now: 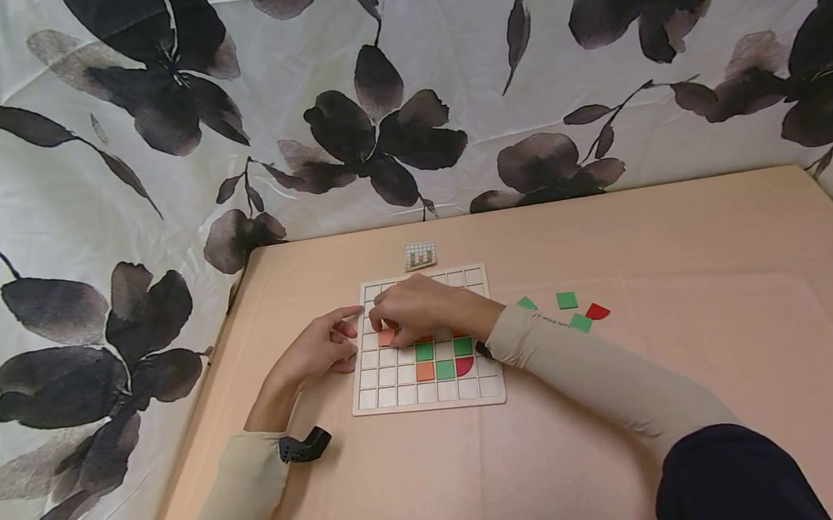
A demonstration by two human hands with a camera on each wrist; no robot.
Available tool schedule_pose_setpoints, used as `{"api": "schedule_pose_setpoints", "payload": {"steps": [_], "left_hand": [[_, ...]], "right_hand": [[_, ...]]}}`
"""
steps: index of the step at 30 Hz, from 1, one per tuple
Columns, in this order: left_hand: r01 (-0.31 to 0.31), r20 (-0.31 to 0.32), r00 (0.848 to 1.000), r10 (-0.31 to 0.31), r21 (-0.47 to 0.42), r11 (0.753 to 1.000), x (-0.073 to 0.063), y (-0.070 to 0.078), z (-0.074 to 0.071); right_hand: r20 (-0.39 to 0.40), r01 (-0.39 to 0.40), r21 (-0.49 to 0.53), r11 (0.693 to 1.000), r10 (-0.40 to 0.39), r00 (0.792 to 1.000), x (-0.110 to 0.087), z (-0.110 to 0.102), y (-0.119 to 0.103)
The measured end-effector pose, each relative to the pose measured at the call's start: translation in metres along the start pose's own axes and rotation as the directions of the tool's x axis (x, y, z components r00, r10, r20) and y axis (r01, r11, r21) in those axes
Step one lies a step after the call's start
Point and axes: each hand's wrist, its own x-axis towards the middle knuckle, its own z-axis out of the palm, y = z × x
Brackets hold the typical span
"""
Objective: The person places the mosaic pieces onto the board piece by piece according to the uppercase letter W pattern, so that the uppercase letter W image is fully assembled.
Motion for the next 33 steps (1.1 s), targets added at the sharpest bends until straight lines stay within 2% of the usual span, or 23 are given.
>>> {"api": "schedule_pose_setpoints", "payload": {"steps": [11, 15, 25, 33], "left_hand": [[0.008, 0.004, 1.000, -0.008, -0.009, 1.000, 0.002, 0.000, 0.001], [0.006, 0.000, 1.000, -0.006, -0.005, 1.000, 0.002, 0.001, 0.000], [0.009, -0.005, 1.000, -0.009, -0.008, 1.000, 0.003, 0.001, 0.000], [0.004, -0.003, 1.000, -0.004, -0.015, 1.000, 0.002, 0.002, 0.001]], "right_hand": [[0.000, 0.005, 0.008, 1.000, -0.005, 1.000, -0.001, 0.004, 0.002], [0.006, -0.001, 0.046, 0.999, 0.001, 1.000, -0.005, 0.003, 0.006], [-0.003, -0.060, 0.115, 0.992, 0.061, 0.998, -0.026, -0.010, 0.017], [0.045, -0.106, 0.171, 0.980, 0.099, 0.994, -0.047, -0.017, 0.027]]}}
